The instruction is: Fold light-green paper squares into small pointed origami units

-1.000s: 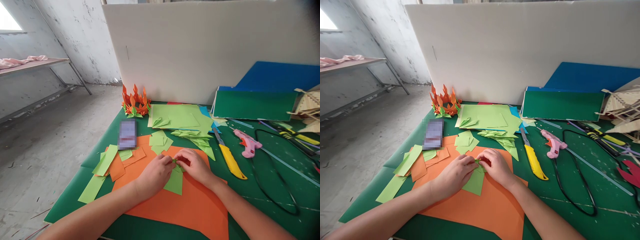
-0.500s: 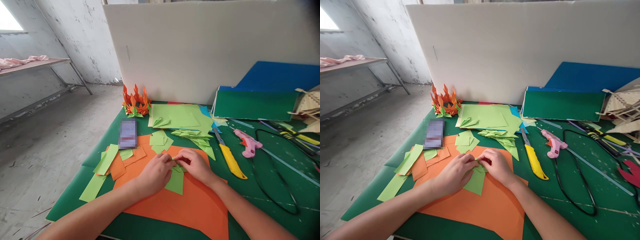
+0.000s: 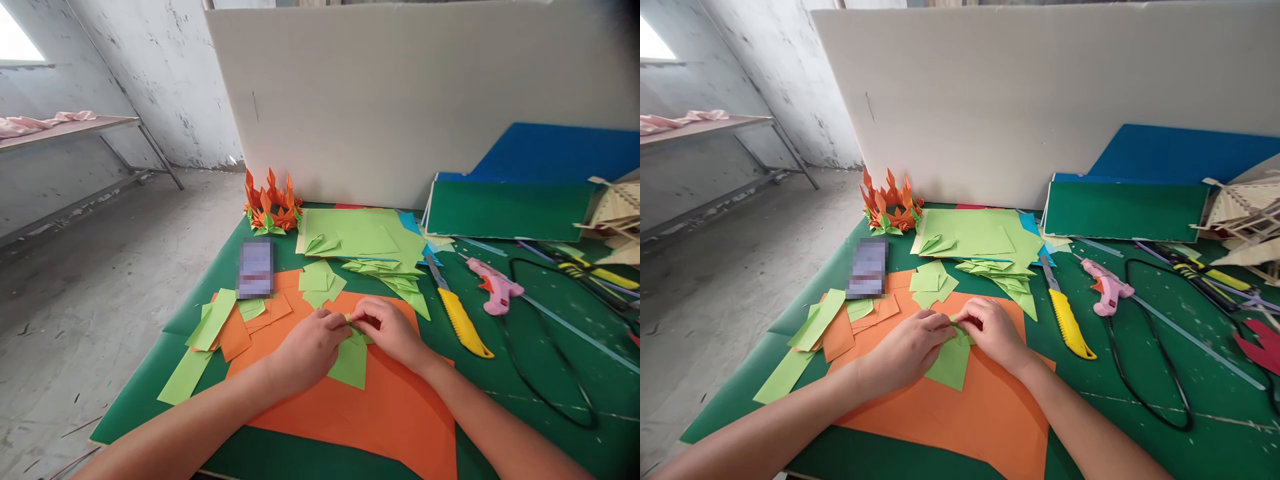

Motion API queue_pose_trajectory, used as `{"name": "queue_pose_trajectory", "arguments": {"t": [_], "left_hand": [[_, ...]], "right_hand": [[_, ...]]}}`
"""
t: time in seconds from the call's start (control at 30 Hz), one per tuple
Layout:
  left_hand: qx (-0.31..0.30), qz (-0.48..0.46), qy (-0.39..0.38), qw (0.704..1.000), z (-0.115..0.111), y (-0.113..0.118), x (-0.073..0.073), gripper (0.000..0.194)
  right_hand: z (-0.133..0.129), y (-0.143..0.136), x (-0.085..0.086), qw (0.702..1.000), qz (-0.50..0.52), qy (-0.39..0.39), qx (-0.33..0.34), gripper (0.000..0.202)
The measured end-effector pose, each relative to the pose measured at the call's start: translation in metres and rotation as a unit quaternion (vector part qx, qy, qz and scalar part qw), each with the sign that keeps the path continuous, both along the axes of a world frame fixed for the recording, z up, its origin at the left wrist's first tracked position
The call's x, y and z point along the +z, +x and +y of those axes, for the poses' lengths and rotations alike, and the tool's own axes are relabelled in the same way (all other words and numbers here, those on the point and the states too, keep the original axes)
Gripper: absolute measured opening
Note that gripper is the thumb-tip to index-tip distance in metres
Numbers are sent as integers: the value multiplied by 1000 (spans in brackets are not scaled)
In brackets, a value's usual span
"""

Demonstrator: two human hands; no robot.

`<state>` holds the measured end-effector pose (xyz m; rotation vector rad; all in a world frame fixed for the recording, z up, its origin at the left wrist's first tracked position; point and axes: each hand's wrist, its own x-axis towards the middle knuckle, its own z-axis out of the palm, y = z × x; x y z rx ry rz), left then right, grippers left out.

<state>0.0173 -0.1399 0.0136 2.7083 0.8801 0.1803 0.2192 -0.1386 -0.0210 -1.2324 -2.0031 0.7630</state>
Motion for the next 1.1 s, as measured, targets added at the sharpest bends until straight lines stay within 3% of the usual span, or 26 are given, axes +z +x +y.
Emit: {"name": "queue_pose_trajectory", "arguments": {"t": [0.4,0.67,1.1], "left_hand": [[-85,110,103,985,-6,0,7,28],[-76,91,88,989,-4,-5,6,36],[-62,134,135,980,-10,-4,8,35]], "right_hand": [[1,0,-3,1000,-4,5,-10,15],[0,1,-2,1000,-3,22,-1,14],[3,13,-3,975,-103,176,86,23]]}}
